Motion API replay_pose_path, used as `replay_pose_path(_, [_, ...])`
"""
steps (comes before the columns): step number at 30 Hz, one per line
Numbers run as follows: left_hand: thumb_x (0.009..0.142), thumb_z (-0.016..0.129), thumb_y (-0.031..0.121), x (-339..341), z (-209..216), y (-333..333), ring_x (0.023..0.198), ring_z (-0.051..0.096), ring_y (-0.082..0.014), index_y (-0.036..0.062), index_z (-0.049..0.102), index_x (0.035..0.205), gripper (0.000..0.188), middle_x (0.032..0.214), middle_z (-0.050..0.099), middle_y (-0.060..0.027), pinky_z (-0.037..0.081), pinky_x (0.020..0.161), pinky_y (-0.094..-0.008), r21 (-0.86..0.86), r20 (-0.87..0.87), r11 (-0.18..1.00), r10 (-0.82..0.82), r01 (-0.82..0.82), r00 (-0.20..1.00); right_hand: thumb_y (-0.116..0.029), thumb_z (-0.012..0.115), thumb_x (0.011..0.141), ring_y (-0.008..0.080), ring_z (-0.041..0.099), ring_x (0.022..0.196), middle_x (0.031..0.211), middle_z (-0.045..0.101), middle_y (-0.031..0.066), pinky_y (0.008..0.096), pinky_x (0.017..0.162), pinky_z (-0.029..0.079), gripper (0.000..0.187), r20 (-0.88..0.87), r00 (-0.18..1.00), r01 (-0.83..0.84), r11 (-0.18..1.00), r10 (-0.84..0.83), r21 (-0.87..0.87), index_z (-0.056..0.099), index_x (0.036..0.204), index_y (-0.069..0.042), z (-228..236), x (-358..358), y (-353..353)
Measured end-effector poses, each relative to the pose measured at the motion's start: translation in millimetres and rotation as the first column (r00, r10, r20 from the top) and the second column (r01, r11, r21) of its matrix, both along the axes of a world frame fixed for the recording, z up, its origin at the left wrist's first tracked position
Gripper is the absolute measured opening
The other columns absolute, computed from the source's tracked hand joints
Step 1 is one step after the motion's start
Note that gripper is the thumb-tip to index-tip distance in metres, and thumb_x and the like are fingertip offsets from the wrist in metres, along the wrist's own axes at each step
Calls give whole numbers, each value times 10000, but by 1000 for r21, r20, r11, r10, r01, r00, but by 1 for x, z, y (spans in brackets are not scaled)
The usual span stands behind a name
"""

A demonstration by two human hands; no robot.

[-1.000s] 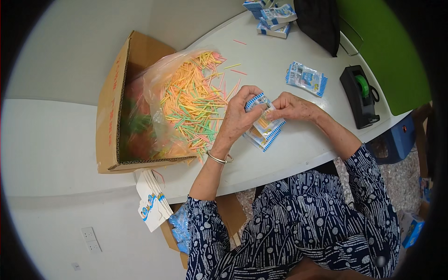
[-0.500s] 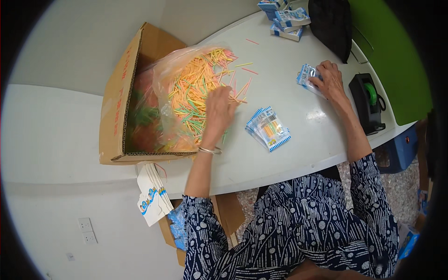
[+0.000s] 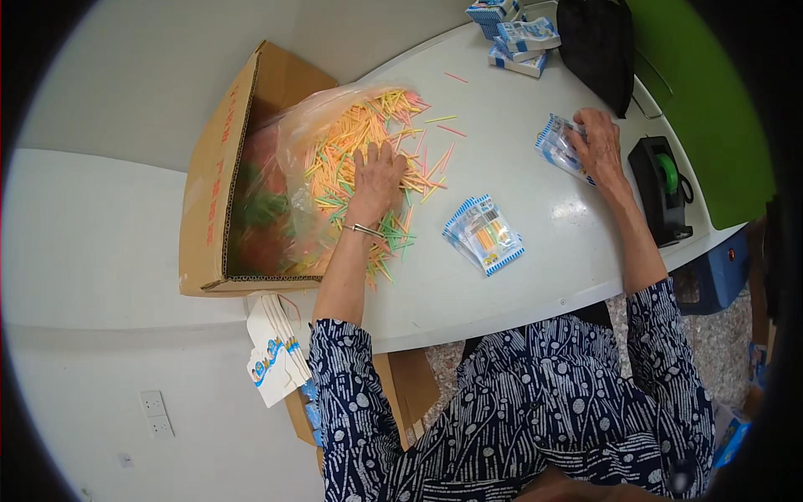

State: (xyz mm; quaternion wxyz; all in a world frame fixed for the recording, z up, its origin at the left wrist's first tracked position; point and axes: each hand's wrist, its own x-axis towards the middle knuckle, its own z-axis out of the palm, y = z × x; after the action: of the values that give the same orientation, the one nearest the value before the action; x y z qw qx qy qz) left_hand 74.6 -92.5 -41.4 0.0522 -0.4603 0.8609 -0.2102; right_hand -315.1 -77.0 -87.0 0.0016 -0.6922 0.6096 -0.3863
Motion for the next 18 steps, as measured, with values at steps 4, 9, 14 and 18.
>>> replay_pose_path(4, [672,606,89,-9,-4,-6,983,456,-290,62,537,944,282,1000,485,-124,358,815,-444,-23,-36,995,-93,92,995,-146,641,804,275,522,916,881,560,107,402,870,354,140,-12,1000,16,996,-14,89,535,834,-60,19,-3,7])
replay_pose_path(9, [745,539,76,-6,-10,-8,973,457,-288,31,524,906,168,977,491,-133,360,801,-430,-29,-28,995,-92,92,995,-170,633,817,259,541,843,830,589,101,394,827,369,136,32,999,-28,997,26,75,578,850,-50,27,4,10])
replay_pose_path(14, [777,495,94,-8,-16,-8,964,469,-294,22,503,904,146,960,497,-140,354,839,-435,-46,-57,997,-62,59,996,-178,627,819,280,559,695,776,622,140,381,678,424,168,234,967,-120,991,105,52,610,832,-12,39,9,11])
replay_pose_path(18, [777,492,85,4,-20,-8,963,478,-300,12,495,934,173,953,504,-146,349,861,-436,-70,-160,997,-45,34,986,-192,626,850,109,473,576,643,546,47,276,542,379,200,516,840,-254,962,166,103,604,797,0,54,30,15])
